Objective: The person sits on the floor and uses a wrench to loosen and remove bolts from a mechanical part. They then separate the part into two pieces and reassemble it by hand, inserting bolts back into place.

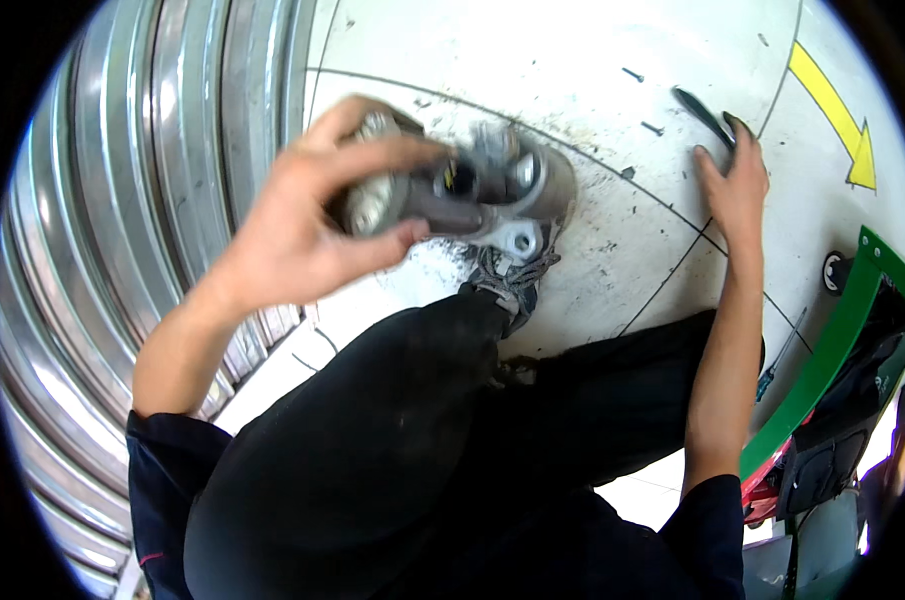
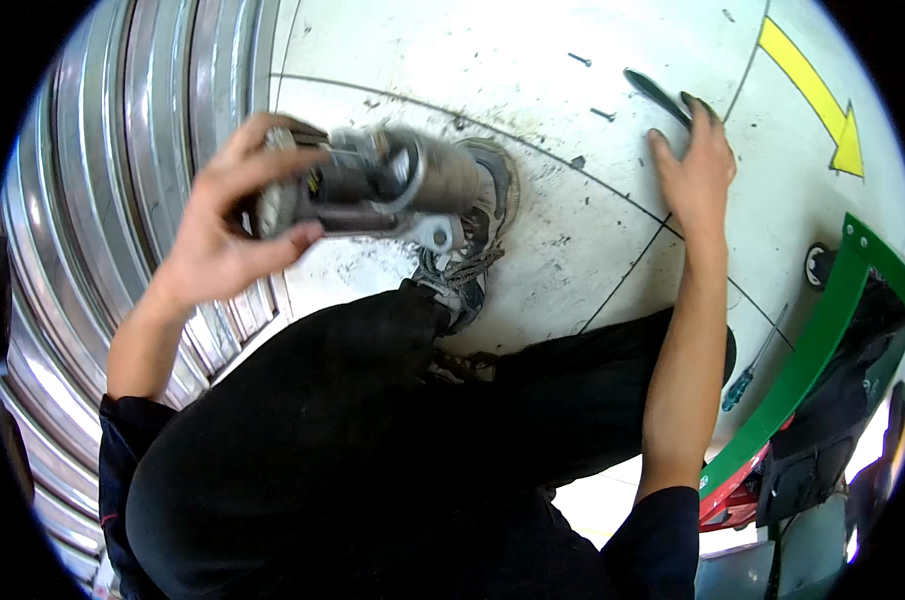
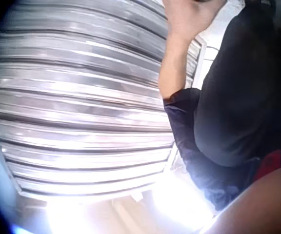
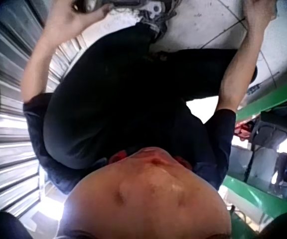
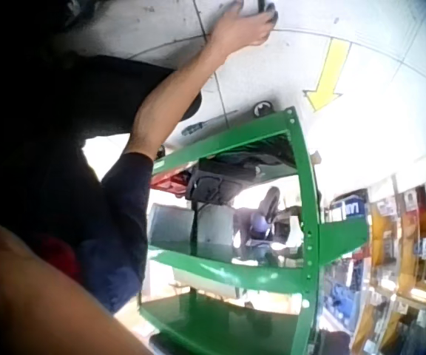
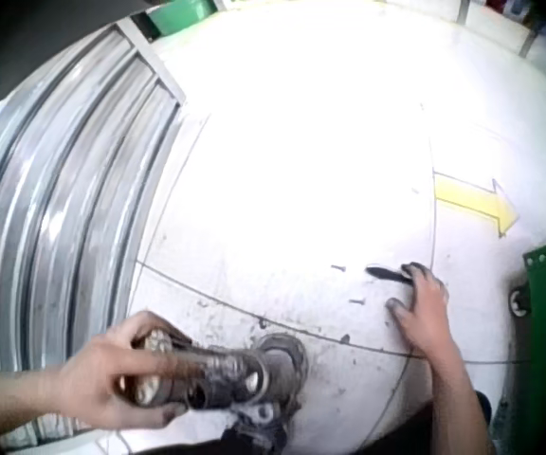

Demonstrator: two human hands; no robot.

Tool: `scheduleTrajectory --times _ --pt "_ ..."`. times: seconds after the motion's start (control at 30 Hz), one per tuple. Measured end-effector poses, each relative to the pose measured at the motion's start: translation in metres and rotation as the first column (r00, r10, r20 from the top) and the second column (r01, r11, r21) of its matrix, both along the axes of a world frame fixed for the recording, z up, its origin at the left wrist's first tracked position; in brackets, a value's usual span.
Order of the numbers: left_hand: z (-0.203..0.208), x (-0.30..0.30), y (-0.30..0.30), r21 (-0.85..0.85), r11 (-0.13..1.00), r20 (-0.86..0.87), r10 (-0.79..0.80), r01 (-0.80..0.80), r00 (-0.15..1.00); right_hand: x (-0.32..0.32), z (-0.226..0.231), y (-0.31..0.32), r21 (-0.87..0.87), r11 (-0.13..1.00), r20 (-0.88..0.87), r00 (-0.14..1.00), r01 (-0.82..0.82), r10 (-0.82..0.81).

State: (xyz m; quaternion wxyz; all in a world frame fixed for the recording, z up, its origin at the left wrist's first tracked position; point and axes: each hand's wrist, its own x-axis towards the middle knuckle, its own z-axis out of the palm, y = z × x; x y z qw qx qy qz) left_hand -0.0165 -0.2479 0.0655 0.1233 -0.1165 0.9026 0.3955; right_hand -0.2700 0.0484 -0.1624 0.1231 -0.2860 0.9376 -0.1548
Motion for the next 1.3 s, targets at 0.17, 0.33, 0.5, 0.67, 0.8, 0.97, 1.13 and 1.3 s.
scheduleTrajectory --times 0.17,0.33,0.5,0.67,0.8,0.97,1.13,1.3 --pt "0.028 -0.011 -0.008 -0.293 0.956 0.020 0.009 -0.003 1.000 -0.007 -0.003 0.011 -0.090 0.994 0.017 0.998 -0.057 0.059" --pt "0.021 -0.030 -0.023 -0.406 0.911 0.004 0.083 -0.074 0.997 -0.016 0.005 0.008 -0.176 0.984 0.121 0.992 -0.026 0.048" --pt "0.001 -0.046 -0.040 -0.399 0.905 0.007 0.168 -0.152 0.986 -0.012 0.010 0.001 -0.307 0.951 -0.024 0.999 -0.041 0.035" --pt "-0.031 -0.039 -0.043 -0.467 0.878 0.103 0.173 -0.106 0.980 0.084 0.042 -0.064 -0.329 0.837 0.124 0.859 -0.437 0.497" --pt "-0.042 -0.035 -0.031 -0.421 0.898 0.113 0.196 -0.132 0.974 0.155 0.019 -0.088 -0.232 0.738 0.205 0.710 -0.633 0.673" --pt "-0.034 -0.038 -0.017 -0.397 0.914 0.125 0.149 -0.089 0.981 0.175 0.003 -0.091 -0.164 0.744 0.250 0.702 -0.648 0.667" --pt "-0.018 -0.035 0.010 -0.394 0.915 0.107 -0.046 0.084 0.993 0.147 0.034 -0.070 -0.259 0.879 0.300 0.831 -0.401 0.468" --pt "0.007 -0.041 0.052 -0.257 0.918 -0.037 -0.322 0.303 0.946 0.079 0.119 0.004 -0.329 0.882 0.647 0.761 0.338 -0.051"
